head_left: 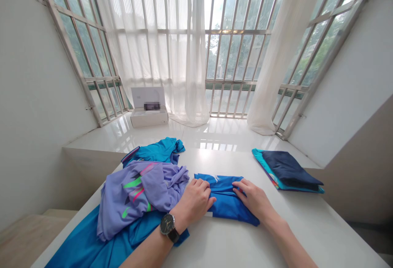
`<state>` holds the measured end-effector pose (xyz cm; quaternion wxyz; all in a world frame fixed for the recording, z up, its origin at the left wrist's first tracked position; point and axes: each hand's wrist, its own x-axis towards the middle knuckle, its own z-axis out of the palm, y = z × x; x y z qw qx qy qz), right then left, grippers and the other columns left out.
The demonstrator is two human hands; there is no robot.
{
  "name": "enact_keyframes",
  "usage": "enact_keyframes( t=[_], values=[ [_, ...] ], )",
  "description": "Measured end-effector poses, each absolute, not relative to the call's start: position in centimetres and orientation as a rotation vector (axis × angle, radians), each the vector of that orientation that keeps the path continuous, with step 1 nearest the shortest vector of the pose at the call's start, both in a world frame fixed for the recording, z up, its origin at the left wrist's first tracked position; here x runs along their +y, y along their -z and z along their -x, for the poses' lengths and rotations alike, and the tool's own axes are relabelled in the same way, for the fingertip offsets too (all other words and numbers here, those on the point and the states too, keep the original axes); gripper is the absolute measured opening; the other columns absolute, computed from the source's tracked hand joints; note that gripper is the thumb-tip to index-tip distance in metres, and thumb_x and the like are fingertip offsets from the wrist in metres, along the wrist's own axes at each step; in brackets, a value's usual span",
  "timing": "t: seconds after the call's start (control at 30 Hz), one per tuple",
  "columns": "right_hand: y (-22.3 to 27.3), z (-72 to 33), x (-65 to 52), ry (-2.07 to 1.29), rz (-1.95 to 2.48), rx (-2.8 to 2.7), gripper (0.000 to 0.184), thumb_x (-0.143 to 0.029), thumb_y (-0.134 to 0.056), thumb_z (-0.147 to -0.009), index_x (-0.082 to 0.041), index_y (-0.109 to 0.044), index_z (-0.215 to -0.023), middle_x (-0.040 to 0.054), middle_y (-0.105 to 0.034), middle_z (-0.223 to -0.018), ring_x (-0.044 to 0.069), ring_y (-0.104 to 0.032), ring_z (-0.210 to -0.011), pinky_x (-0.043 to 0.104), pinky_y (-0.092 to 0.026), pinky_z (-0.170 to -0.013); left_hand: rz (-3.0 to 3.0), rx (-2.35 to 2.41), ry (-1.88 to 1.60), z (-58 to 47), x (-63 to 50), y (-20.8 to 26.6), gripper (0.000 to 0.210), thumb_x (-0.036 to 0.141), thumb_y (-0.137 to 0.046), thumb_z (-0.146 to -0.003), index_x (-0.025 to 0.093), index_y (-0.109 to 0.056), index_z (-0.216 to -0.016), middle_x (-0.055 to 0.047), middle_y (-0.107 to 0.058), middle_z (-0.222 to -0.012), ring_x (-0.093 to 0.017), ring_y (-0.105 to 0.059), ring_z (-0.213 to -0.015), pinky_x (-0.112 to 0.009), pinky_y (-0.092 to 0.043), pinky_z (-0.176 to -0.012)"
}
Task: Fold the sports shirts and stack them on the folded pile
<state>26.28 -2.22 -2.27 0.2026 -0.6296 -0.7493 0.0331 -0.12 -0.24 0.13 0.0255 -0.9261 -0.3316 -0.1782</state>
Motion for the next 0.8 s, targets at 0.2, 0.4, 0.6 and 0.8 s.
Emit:
enact_keyframes(
  t=[0.2,0.4,0.6,0.8],
  values=[
    [1.5,-26.9,-2.7,-0.219,1.682,-2.139,0.034,-0.028,-0.043,-0.091,-0.024,-0.065,-0.117,0.0054,-0.068,-0.098,0.021,-0.068,-0.088,0.033,-0.054,-0.078,2.89,-0.999,0.51,-0.5,-0.9,-0.1,0.029,0.045,-0.053,-0.098,0.019,-0.064,-0.105,-0.007,-0.067,-0.101,-0.025,-0.058,-0.092,-0.039,-0.045,-0.084],
    [1.8,-27.3,-2.4,-0.197,1.72,-2.126,0.03,-0.033,-0.046,-0.093,-0.026,-0.07,-0.109,0.0059,-0.067,-0.101,0.022,-0.068,-0.089,0.033,-0.054,-0.078,2.866,-1.02,0.471,-1.0,-1.3,0.1,0.035,0.049,-0.053,-0.097,0.017,-0.063,-0.108,-0.01,-0.066,-0.102,-0.027,-0.058,-0.094,-0.041,-0.045,-0.086],
    [1.1,-27.3,-2.5,-0.076,1.6,-2.111,0.03,-0.032,-0.043,-0.097,-0.026,-0.072,-0.098,0.0079,-0.067,-0.102,0.021,-0.066,-0.085,0.033,-0.053,-0.076,2.884,-1.012,0.535,-1.2,-1.5,0.2,0.044,0.057,-0.059,-0.091,0.016,-0.064,-0.108,-0.012,-0.064,-0.112,-0.029,-0.056,-0.105,-0.043,-0.044,-0.094],
    [0.4,-27.5,-2.9,-0.184,1.505,-2.179,0.024,-0.028,-0.046,-0.094,-0.026,-0.07,-0.094,0.0061,-0.069,-0.1,0.019,-0.066,-0.087,0.032,-0.053,-0.078,2.891,-1.034,0.584,-0.9,-1.1,0.8,0.046,0.057,-0.06,-0.091,0.016,-0.064,-0.111,-0.013,-0.061,-0.127,-0.031,-0.053,-0.115,-0.046,-0.042,-0.1]
  ],
)
